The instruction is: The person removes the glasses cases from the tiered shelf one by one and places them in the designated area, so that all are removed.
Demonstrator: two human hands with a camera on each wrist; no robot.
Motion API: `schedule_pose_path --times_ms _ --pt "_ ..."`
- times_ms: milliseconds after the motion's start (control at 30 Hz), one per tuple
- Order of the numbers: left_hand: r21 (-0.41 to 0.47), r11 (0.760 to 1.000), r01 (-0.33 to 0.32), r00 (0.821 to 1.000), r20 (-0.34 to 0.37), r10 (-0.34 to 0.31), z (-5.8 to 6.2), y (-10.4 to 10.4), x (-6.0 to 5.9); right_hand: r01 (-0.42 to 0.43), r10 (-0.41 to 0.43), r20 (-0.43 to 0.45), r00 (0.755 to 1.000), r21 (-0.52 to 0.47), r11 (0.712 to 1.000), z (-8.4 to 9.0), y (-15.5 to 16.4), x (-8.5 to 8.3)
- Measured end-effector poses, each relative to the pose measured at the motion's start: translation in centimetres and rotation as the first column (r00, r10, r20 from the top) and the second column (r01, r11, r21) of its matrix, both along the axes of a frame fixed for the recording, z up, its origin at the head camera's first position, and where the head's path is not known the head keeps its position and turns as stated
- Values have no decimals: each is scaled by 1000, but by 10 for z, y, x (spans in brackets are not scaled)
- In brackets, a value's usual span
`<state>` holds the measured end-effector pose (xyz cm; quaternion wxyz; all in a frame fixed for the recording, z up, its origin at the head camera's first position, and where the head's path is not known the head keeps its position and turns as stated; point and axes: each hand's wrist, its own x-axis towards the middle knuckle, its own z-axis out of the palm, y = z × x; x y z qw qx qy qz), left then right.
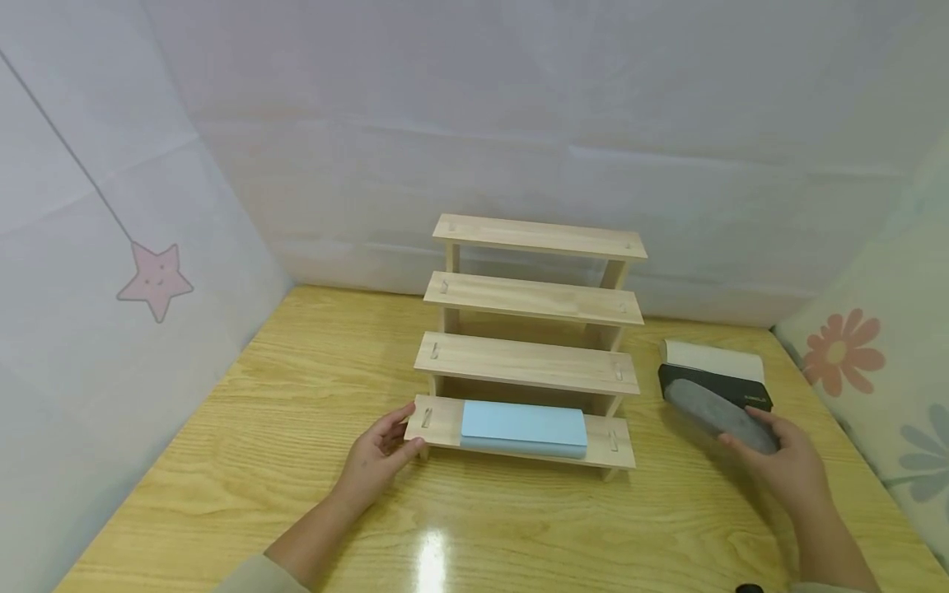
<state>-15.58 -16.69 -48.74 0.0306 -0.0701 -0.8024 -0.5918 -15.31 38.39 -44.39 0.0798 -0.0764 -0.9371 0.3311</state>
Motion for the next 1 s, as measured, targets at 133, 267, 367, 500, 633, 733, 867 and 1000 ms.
schedule_pose_path --times_ms 133,267,367,500,633,733,867,1000 --pt "-6 1000 -2 1000 -2 2 0 0 1 -8 7 40 999 8 1000 -4 0 1" --pt "-7 1000 1 1000 -7 -1 0 0 1 -13 12 51 999 10 1000 -7 0 1" --pt "-5 1000 3 1000 -6 -3 0 0 1 -16 15 46 999 22 1000 -11 1 1" --pt "-5 1000 1 1000 -1 -1 0 0 0 -20 20 22 1000 31 999 -17 2 0" --pt "-3 1000 -1 1000 0 1 2 0 1 -25 25 11 1000 28 999 -23 4 0" --pt "3 1000 -3 1000 -1 3 3 1 1 -28 27 24 999 34 999 -25 5 -1" --pt "10 1000 0 1000 -4 0 4 1 2 -24 22 50 999 42 999 -27 6 -1" --pt "11 1000 6 1000 -11 -6 4 1 2 -21 18 72 997 46 999 -28 7 -2"
